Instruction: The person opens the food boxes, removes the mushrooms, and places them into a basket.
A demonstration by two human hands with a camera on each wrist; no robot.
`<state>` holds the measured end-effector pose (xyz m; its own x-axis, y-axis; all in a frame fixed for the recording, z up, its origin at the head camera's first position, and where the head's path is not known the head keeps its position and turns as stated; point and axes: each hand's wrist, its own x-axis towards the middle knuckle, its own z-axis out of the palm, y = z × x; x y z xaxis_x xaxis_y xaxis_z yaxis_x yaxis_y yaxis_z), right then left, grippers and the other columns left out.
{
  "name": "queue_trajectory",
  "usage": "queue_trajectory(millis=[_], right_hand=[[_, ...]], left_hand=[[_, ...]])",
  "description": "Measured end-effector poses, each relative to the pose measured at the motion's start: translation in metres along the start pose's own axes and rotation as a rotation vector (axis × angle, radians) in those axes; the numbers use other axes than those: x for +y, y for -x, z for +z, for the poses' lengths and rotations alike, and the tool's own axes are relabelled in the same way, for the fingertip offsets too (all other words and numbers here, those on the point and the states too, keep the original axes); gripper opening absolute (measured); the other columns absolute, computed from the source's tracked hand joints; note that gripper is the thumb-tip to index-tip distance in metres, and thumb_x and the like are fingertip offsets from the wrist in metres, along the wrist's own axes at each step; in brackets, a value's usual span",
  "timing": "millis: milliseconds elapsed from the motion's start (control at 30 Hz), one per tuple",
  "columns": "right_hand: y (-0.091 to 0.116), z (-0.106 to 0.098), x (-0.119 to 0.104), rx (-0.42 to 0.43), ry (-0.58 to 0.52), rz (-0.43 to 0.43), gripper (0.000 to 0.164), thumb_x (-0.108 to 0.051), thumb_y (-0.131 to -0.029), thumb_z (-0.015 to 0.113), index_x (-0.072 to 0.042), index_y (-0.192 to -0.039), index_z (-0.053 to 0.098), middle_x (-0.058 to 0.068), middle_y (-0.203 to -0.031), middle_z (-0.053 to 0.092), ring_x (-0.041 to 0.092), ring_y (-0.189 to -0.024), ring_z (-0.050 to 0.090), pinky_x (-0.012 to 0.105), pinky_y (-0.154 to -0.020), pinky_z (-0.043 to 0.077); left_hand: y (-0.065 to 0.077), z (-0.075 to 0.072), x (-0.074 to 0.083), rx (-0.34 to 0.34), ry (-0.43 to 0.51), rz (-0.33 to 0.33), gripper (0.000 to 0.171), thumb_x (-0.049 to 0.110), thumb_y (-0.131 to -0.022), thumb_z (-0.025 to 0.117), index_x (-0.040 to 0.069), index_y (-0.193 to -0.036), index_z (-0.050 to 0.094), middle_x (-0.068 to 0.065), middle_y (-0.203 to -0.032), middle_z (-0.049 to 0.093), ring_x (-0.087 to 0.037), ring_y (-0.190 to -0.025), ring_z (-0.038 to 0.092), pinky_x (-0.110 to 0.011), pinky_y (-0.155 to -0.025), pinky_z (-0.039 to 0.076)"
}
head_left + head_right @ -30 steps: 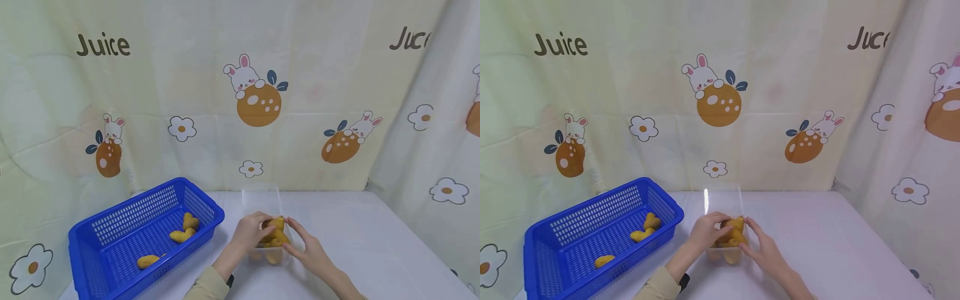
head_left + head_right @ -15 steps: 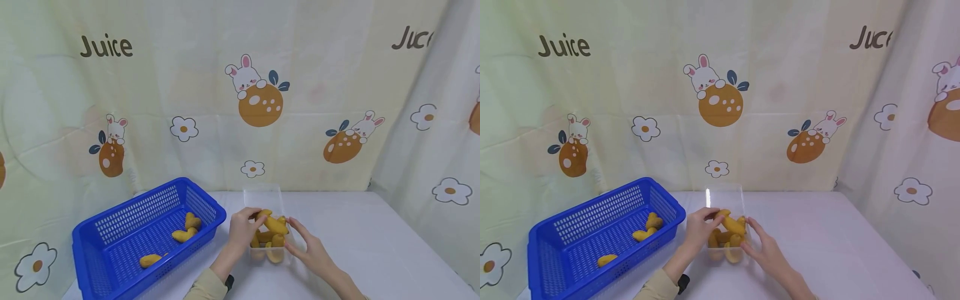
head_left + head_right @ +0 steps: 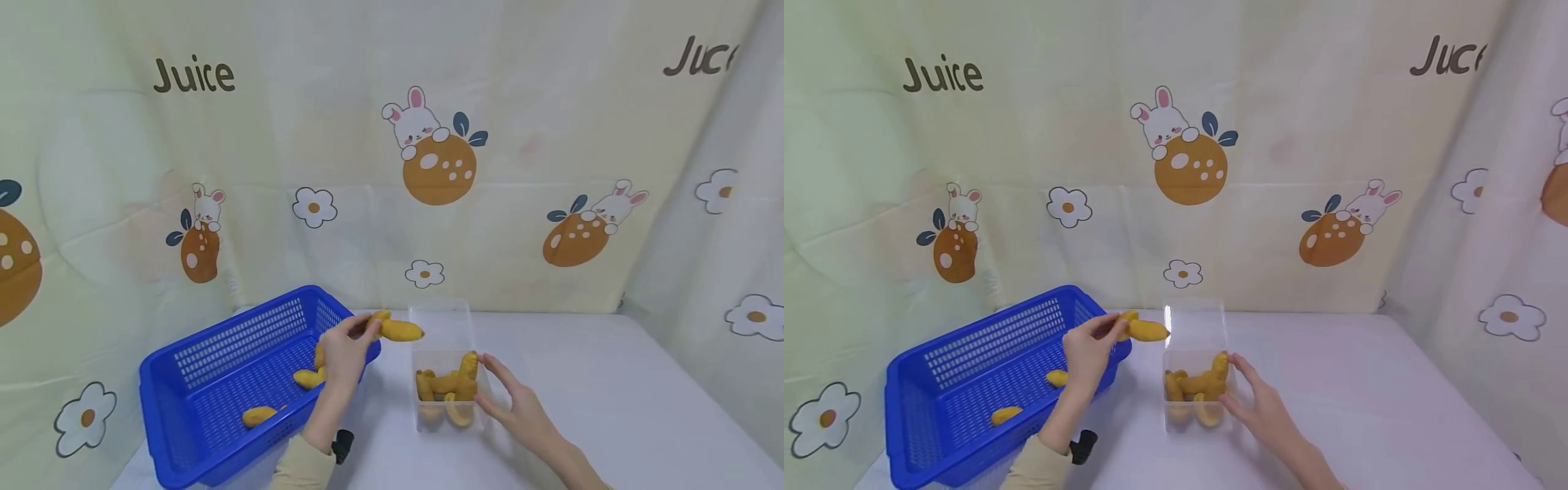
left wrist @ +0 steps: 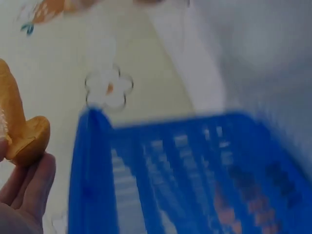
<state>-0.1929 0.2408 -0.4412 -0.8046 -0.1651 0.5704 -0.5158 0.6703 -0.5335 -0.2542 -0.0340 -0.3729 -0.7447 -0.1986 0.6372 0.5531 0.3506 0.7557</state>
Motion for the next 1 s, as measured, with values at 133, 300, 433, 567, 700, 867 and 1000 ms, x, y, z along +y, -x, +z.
queue_trajectory(millis=[133,300,433,567,700,867,1000], right_hand=[[0.000,-0.004,0.002,0.004,0.007,0.007,0.068,-0.018,-0.078,0.069,-0.009,-0.136,0.035,0.011,-0.130,0.047,0.031,-0.117,0.043,0.052,-0.094,0.030],[0.001,-0.006,0.006,0.005,0.007,0.017,0.069,-0.018,-0.078,0.069,-0.008,-0.136,0.035,0.010,-0.130,0.047,0.031,-0.117,0.043,0.052,-0.094,0.031],[0.003,-0.005,0.007,0.009,0.008,0.002,0.068,-0.016,-0.077,0.069,-0.007,-0.135,0.035,0.012,-0.129,0.048,0.032,-0.115,0.044,0.054,-0.093,0.033],[0.003,-0.003,0.006,0.007,0.001,-0.008,0.066,-0.015,-0.078,0.069,-0.006,-0.135,0.035,0.013,-0.128,0.048,0.033,-0.115,0.044,0.055,-0.092,0.033],[0.003,-0.003,0.003,0.001,-0.006,-0.007,0.066,-0.016,-0.079,0.068,-0.007,-0.135,0.035,0.012,-0.129,0.048,0.032,-0.116,0.043,0.055,-0.092,0.032],[0.001,-0.002,0.002,0.000,-0.007,-0.019,0.066,-0.016,-0.078,0.069,-0.008,-0.135,0.035,0.011,-0.129,0.048,0.031,-0.116,0.043,0.054,-0.093,0.032],[0.000,0.000,0.003,0.001,-0.004,-0.014,0.068,-0.016,-0.078,0.069,-0.009,-0.135,0.035,0.010,-0.128,0.049,0.031,-0.116,0.044,0.053,-0.093,0.032]], left_hand=[[-0.011,-0.028,-0.009,0.092,-0.042,-0.056,0.024,0.018,-0.076,0.071,0.000,-0.091,0.069,-0.009,-0.081,0.068,-0.016,-0.068,0.065,-0.019,-0.056,0.052],[-0.012,-0.044,-0.022,0.096,-0.138,-0.094,0.024,0.016,-0.075,0.071,-0.002,-0.090,0.069,-0.011,-0.080,0.067,-0.019,-0.067,0.064,-0.021,-0.054,0.052],[-0.008,-0.045,-0.029,0.085,-0.199,-0.115,0.025,0.018,-0.075,0.072,-0.001,-0.090,0.069,-0.012,-0.083,0.067,-0.023,-0.073,0.064,-0.030,-0.061,0.054],[-0.007,-0.042,-0.031,0.085,-0.200,-0.133,0.027,0.019,-0.075,0.072,-0.001,-0.093,0.069,-0.012,-0.087,0.067,-0.024,-0.078,0.064,-0.033,-0.067,0.053],[-0.007,-0.039,-0.027,0.079,-0.192,-0.092,0.025,0.018,-0.075,0.072,-0.001,-0.092,0.069,-0.011,-0.086,0.068,-0.023,-0.077,0.064,-0.032,-0.066,0.054],[-0.002,-0.027,-0.018,-0.031,-0.137,0.044,0.022,0.012,-0.074,0.072,0.000,-0.092,0.068,-0.010,-0.086,0.068,-0.021,-0.076,0.065,-0.027,-0.067,0.053],[0.006,-0.009,-0.011,-0.297,-0.094,0.142,0.023,0.014,-0.074,0.072,0.002,-0.093,0.068,-0.007,-0.088,0.067,-0.016,-0.078,0.064,-0.024,-0.068,0.053]])
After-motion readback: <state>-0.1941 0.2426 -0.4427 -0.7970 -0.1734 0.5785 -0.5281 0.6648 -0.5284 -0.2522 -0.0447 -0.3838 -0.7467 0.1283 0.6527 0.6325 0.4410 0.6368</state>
